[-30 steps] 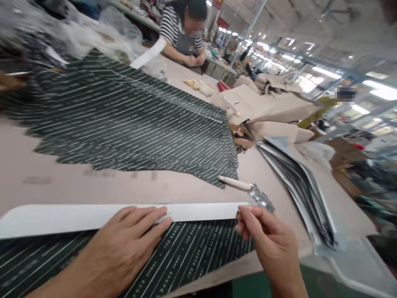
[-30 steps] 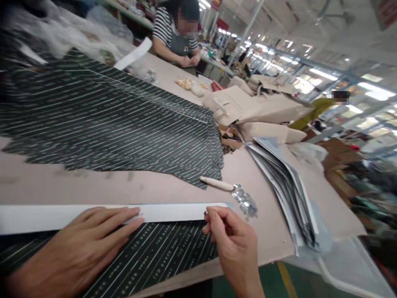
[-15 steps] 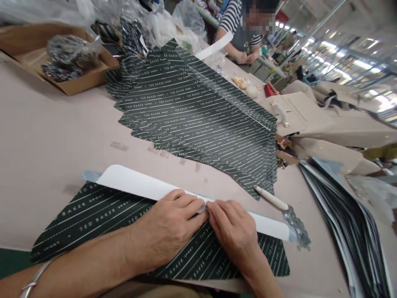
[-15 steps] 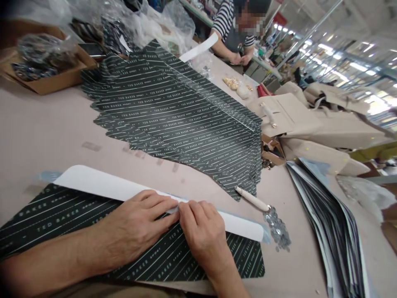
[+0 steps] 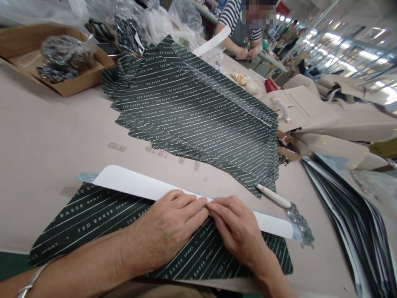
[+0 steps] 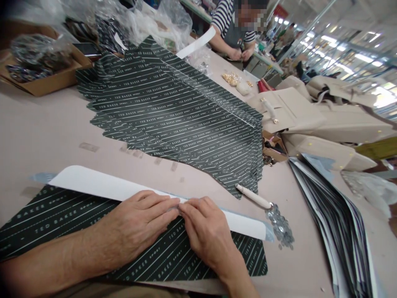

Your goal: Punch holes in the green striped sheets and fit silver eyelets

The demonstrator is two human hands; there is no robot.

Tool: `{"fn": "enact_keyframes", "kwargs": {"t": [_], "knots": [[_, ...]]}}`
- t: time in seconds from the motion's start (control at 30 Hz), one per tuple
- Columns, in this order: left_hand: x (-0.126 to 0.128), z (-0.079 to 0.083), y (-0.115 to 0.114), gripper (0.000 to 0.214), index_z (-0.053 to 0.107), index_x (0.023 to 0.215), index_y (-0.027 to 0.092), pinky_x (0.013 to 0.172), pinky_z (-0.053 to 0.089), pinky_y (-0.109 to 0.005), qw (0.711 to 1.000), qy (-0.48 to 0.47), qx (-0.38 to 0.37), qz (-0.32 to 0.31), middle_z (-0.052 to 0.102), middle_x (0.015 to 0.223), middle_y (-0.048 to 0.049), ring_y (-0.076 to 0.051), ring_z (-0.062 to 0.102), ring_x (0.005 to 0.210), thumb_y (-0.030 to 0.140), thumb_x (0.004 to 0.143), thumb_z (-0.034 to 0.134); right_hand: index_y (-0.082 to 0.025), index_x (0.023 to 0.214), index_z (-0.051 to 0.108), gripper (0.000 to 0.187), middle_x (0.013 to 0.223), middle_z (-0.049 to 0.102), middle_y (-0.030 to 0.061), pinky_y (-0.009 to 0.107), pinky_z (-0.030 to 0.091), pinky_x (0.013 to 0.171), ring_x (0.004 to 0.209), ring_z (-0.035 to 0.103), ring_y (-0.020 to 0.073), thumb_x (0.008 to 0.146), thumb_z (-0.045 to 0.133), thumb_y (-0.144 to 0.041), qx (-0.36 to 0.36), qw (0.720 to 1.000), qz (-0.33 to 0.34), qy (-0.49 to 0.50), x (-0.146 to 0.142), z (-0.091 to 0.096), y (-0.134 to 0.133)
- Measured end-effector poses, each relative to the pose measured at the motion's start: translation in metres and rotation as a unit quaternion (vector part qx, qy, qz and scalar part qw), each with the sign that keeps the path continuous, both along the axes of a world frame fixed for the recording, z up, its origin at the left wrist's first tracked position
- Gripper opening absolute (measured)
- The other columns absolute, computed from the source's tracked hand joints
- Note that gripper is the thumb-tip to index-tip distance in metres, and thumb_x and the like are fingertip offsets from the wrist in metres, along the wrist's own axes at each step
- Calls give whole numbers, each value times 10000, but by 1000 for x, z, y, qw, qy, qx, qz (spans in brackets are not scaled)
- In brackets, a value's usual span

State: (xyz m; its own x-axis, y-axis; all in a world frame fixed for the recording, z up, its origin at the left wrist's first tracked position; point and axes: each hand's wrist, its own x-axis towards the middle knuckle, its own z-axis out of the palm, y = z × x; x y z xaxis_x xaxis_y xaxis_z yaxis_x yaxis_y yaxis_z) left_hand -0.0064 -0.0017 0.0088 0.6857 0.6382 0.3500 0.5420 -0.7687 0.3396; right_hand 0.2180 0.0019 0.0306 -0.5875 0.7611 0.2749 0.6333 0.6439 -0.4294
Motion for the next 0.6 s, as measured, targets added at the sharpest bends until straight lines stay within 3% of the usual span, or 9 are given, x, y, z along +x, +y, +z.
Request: {"fn": "enact_keyframes", "kwargs": {"t": [0.1,0.17,0.23,0.33,0.43,0.53,0.6], "knots": [[-2,-1,0,269,571,1268,180,933,426,-383,1000,9,9,-1,596,1347,-11,-192,554,1121,171,1017,473,-227,1160,681,230,1037,742,69,338,591,836,909,704,189,970,566,-168,9,991,-128,40,28,10,4],[-3,-3,-1,288,565,1290,186,957,417,-385,1000,17,9,-3,589,1370,3,-190,548,1149,185,1012,489,-220,1149,698,222,1064,744,93,418,572,894,945,704,237,968,579,-266,65,967,-244,-20,59,11,11],[-3,-5,-2,306,565,1302,180,968,409,-390,1000,18,11,-3,601,1359,2,-193,549,1153,190,1006,492,-185,1192,695,328,1151,722,150,518,529,959,1054,670,306,977,538,-376,92,940,-313,-101,92,5,20],[-2,-7,-1,315,580,1298,183,975,390,-391,1000,8,17,4,623,1333,6,-194,557,1144,178,1016,439,-147,1230,679,445,1264,668,197,574,468,1029,1184,600,341,982,489,-465,60,936,-321,-135,129,-11,30],[1,-8,0,359,606,1270,200,981,369,-375,999,-11,33,14,647,1301,22,-178,572,1131,138,1025,352,-180,1109,716,373,1150,713,149,531,483,1005,1095,632,297,965,541,-476,16,949,-306,-79,143,-22,34],[2,-16,0,394,624,1245,233,975,362,-367,997,-44,55,16,666,1280,37,-171,591,1107,116,1003,336,-186,1001,709,330,970,735,111,461,529,902,943,661,263,955,560,-477,35,946,-318,-49,142,-16,34],[3,-24,1,387,625,1235,267,974,360,-372,996,-65,61,30,671,1274,52,-179,597,1101,123,981,370,-172,1064,666,334,983,727,120,434,544,850,911,667,248,984,512,-458,71,933,-351,-35,136,-5,31]]}}
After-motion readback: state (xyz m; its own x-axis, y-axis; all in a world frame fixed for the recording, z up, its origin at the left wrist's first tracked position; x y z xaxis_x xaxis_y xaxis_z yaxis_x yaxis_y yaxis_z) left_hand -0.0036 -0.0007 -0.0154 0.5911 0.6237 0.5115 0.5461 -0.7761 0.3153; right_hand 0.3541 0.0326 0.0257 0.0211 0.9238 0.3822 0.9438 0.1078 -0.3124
